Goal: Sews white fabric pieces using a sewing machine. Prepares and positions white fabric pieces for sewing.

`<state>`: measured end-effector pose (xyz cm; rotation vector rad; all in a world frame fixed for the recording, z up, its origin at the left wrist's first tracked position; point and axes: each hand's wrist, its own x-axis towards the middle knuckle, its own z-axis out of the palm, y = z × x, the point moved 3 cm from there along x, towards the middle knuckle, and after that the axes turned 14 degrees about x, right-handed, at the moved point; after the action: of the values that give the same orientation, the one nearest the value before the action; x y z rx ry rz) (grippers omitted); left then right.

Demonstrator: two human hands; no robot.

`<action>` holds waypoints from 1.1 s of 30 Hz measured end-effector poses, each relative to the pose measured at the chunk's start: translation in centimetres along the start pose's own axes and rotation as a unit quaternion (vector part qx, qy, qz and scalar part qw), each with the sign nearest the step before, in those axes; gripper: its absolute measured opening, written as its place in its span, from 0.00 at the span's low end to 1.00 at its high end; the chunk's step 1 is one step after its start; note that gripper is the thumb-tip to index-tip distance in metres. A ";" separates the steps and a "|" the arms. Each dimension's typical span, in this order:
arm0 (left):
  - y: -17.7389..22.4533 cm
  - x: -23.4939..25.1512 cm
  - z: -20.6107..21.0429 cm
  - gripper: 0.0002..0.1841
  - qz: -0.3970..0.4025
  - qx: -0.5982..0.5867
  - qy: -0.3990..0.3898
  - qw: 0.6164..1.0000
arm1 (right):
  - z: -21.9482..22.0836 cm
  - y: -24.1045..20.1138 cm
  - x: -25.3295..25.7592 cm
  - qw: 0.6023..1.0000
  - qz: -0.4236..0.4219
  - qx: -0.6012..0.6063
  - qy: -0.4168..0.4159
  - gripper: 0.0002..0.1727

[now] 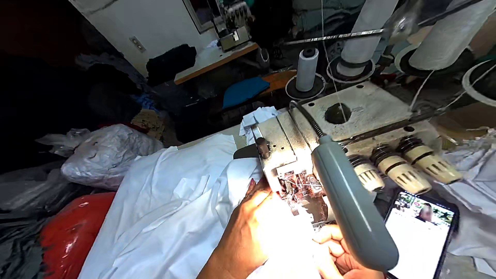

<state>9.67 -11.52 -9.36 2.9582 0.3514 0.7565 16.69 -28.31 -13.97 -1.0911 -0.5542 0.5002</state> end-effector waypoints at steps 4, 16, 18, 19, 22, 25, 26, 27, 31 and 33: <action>0.1 -0.4 0.4 0.18 0.004 0.012 -0.001 1.000 | -0.6 0.2 -1.1 0.999 -0.012 -0.020 -0.022 0.10; -0.7 -0.8 0.7 0.21 0.002 0.007 0.017 1.000 | -0.6 0.8 -1.2 0.998 -0.010 -0.047 -0.042 0.05; -0.8 -0.7 0.8 0.17 0.019 0.024 0.084 0.996 | -0.4 0.7 -0.9 0.998 -0.021 -0.054 -0.038 0.05; -0.5 -1.0 0.5 0.17 0.027 0.025 0.118 0.992 | -0.4 0.8 -0.8 0.998 -0.026 -0.047 -0.042 0.05; 1.5 -2.5 -0.6 0.27 0.032 0.027 0.085 0.996 | -1.3 1.4 -1.3 0.996 -0.042 -0.024 -0.073 0.07; 3.0 -3.1 -2.3 0.17 0.014 -0.014 -0.008 1.000 | -3.1 1.3 -2.3 0.986 -0.097 -0.119 -0.058 0.17; 2.7 -2.9 -3.0 0.15 0.000 -0.055 -0.048 0.997 | -3.5 0.9 -2.2 0.979 -0.124 -0.152 -0.052 0.17; 2.2 -2.4 -3.8 0.13 -0.021 -0.095 -0.084 0.992 | -3.7 0.4 -2.0 0.972 -0.152 -0.168 -0.057 0.15; 1.3 -0.6 -6.0 0.06 -0.137 -0.175 0.018 0.975 | -2.4 0.0 -1.2 0.927 -0.170 -0.263 -0.207 0.20; 3.0 -1.9 -7.0 0.09 -0.069 -0.140 0.115 0.981 | -1.6 1.2 -1.6 0.880 -0.082 -0.355 -0.303 0.23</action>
<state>5.32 -14.85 -3.76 2.5636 0.4193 1.0365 16.35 -29.98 -15.89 -1.5664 -1.4548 0.4982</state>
